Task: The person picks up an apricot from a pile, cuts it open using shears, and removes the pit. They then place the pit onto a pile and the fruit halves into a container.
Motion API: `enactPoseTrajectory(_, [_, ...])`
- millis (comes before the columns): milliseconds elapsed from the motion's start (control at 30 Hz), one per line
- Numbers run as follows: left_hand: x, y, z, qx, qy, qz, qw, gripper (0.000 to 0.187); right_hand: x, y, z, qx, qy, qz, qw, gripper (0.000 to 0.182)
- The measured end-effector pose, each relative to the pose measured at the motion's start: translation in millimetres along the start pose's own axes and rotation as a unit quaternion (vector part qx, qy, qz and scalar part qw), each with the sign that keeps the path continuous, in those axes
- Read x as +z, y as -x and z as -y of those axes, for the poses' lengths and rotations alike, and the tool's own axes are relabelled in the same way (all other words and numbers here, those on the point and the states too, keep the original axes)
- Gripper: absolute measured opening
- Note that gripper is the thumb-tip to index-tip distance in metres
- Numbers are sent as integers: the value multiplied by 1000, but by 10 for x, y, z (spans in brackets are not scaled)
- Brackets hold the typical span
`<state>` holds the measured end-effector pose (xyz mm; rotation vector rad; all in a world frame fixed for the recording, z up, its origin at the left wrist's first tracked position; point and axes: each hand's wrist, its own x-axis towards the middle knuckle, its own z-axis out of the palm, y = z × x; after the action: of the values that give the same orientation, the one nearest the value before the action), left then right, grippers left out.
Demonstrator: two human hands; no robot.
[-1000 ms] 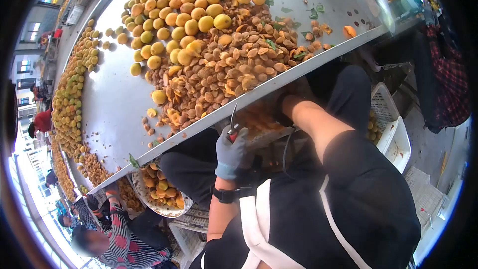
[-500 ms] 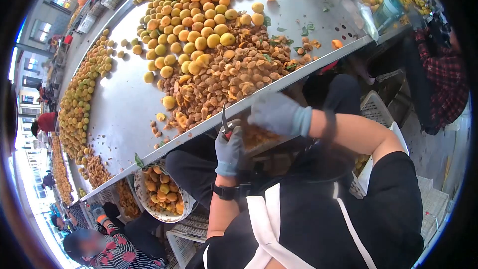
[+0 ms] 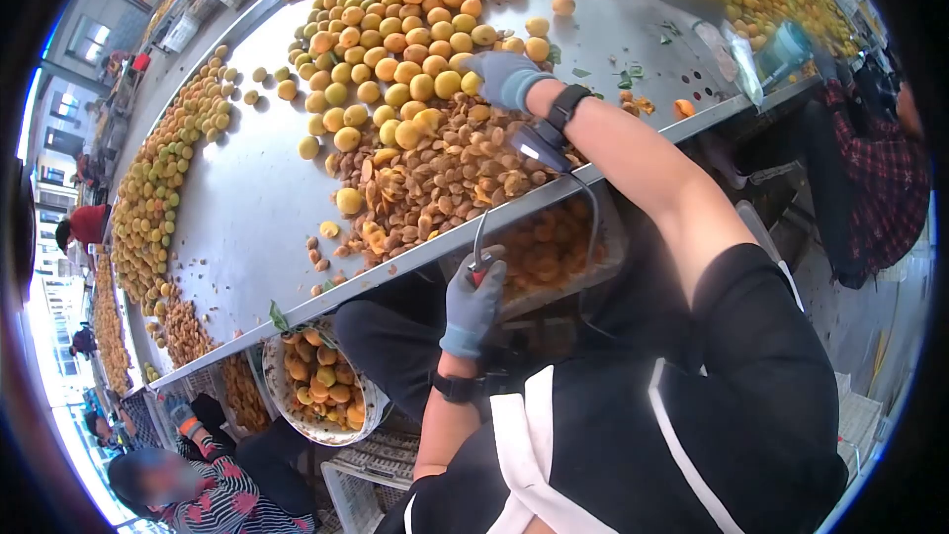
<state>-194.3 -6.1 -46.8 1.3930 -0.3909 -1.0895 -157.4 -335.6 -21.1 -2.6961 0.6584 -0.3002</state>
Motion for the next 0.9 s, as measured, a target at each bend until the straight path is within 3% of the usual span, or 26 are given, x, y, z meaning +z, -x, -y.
enactPoseTrajectory(33, [-9, -3, -2, 3, 7, 3, 1000, 28, 38, -70, 24, 54, 28, 68, 996, 37])
enactPoseTrajectory(100, [-36, -2, -35, -4, 12, -1, 1000, 28, 90, -127, 34, 35, 79, 62, 994, 41])
enactPoseTrajectory(167, [-69, 24, -104, -58, 8, 10, 998, 29, -23, -119, 170, 76, 131, 107, 983, 45])
enactPoseTrajectory(233, [-73, 6, -66, -49, 6, 16, 999, 29, 1, -46, 67, 57, 114, 76, 989, 48])
enactPoseTrajectory(300, [-57, -3, -56, -38, 5, 26, 999, 29, 28, 101, -51, 57, -158, -102, 980, 50])
enactPoseTrajectory(333, [-44, 14, -67, -45, 8, 25, 999, 28, -37, 195, -49, 81, -341, -81, 933, 47])
enactPoseTrajectory(367, [-27, 29, -74, -51, 10, 26, 998, 28, -116, 332, 10, 84, -339, -84, 933, 47])
enactPoseTrajectory(400, [-12, 30, -53, -51, 9, 31, 998, 28, -191, 502, 83, 109, -607, -34, 786, 43])
enactPoseTrajectory(433, [-4, 23, -9, -27, -8, 28, 999, 28, -260, 666, 154, 119, -818, 18, 563, 40])
enactPoseTrajectory(467, [5, 16, 32, -3, -25, 24, 999, 27, -319, 813, 201, 120, -817, 12, 564, 40])
enactPoseTrajectory(533, [18, 17, 71, -9, -35, 33, 999, 27, -390, 1109, 274, 93, -930, 111, 339, 37])
enactPoseTrajectory(600, [21, 43, 45, -43, -44, 49, 997, 26, -372, 1343, 298, 104, -936, 95, 323, 42])
enactPoseTrajectory(667, [40, 33, 144, -14, -53, 51, 997, 26, -484, 1538, 459, 102, -941, 92, 308, 42])
enactPoseTrajectory(733, [51, 49, 163, 25, -101, 56, 993, 26, -711, 1743, 674, 197, -914, 0, 354, 41])
enactPoseTrajectory(767, [61, 67, 158, 25, -104, 61, 992, 26, -716, 1835, 601, 196, -915, -6, 353, 41])
enactPoseTrajectory(833, [87, 83, 176, 41, -120, 48, 991, 27, -692, 2134, 297, 125, -885, -10, 448, 40])
enactPoseTrajectory(900, [70, 70, 221, 46, -126, 51, 990, 27, -782, 2512, -48, 167, -867, -110, 457, 34])
